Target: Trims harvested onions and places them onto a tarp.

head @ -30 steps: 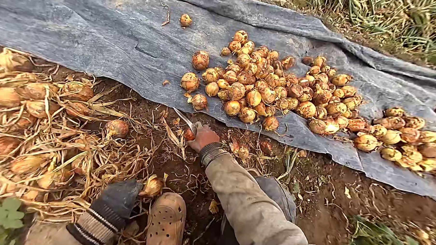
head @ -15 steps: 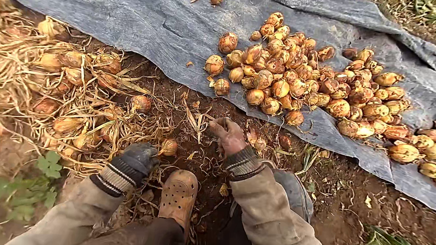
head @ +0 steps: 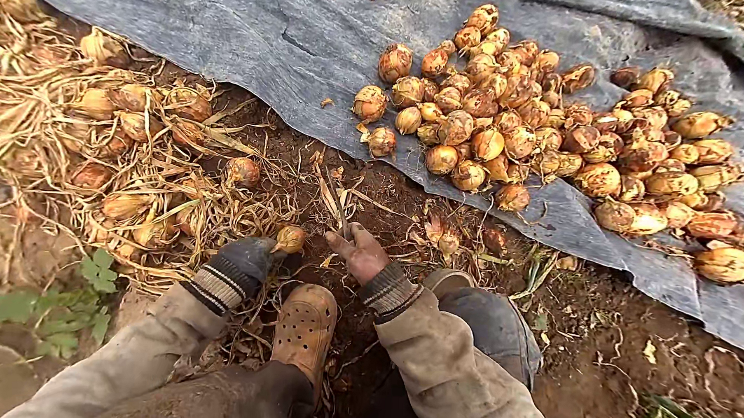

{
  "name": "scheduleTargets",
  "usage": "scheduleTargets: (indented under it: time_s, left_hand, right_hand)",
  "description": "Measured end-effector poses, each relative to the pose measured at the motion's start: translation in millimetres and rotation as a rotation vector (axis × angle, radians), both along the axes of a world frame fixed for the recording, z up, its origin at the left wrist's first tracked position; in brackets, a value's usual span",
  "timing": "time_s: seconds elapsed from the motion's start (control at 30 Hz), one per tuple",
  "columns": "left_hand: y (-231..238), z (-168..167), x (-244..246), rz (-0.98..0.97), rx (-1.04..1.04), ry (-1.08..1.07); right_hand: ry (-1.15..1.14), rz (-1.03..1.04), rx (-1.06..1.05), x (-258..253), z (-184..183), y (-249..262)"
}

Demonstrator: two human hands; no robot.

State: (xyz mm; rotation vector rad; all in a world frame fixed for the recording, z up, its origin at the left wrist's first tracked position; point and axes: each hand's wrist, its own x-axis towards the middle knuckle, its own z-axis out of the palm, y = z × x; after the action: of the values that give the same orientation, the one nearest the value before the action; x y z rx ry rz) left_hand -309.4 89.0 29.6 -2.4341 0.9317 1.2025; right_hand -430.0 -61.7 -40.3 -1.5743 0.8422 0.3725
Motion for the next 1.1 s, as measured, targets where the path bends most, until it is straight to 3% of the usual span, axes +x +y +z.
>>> scheduleTargets:
  time_s: [0.03,0.07,0.1,0.23,0.3,0.4,0.47,0.5,0.57,0.63,0.73,0.8,0.87,0.93,0.97,1.03,1.1]
  left_hand:
    - [44,-53,14,-0.079,-0.465,-0.164]
    - [65,-85,29,-0.083,-0.777,-0.163]
    - [73,-95,37,-0.059,-0.963,-0.105]
    - [69,-65,22,0.175,-1.275,0.156]
    - [66,-52,18,0.131,-1.358,0.283]
    - [65,-36,22,0.072,-1.313,0.487]
    - [66,-24,21,0.208,-1.181,0.644]
    - [65,-20,17,0.279,-1.144,0.625]
    - [63,-22,9,0.352,-1.15,0.478]
    - [59,-28,7,0.285,-1.291,0.305]
    - [60,-33,25,-0.117,-1.418,-0.04]
    - [61,-32,35,-0.21,-1.334,-0.27]
    - [61,-36,45,-0.046,-1.169,-0.413]
    - [60,-38,61,0.174,-1.052,-0.428]
    - [57,-36,65,0.183,-1.039,-0.415]
    - [46,-22,61,0.031,-0.977,-0.289]
    - [24,-1,47,-0.135,-0.697,-0.075]
  right_hand:
    - [0.012,0.043,-0.028,1,-1,-1]
    - [0.012,0.076,-0.045,1,-4,-1]
    - [0.008,0.104,-0.043,2,-5,1]
    - [-0.216,0.119,0.168,0,6,10]
    - [-0.448,0.083,0.284,-5,13,13]
    - [-0.686,0.006,0.293,-8,19,17]
    - [-0.726,0.025,0.108,-9,19,18]
    - [-0.721,0.043,0.005,-9,20,18]
    - [-0.661,0.035,-0.094,-8,20,22]
    - [-0.604,-0.02,-0.07,-8,17,26]
    - [-0.488,-0.084,0.042,-5,11,30]
    - [-0.441,-0.138,0.155,-3,11,32]
    - [-0.441,-0.216,0.239,-3,11,33]
    - [-0.329,-0.165,0.134,-3,5,30]
    - [-0.225,-0.033,0.039,-1,0,28]
    - [-0.039,0.253,-0.035,6,-6,25]
    - [0.019,0.233,0.012,12,-8,28]
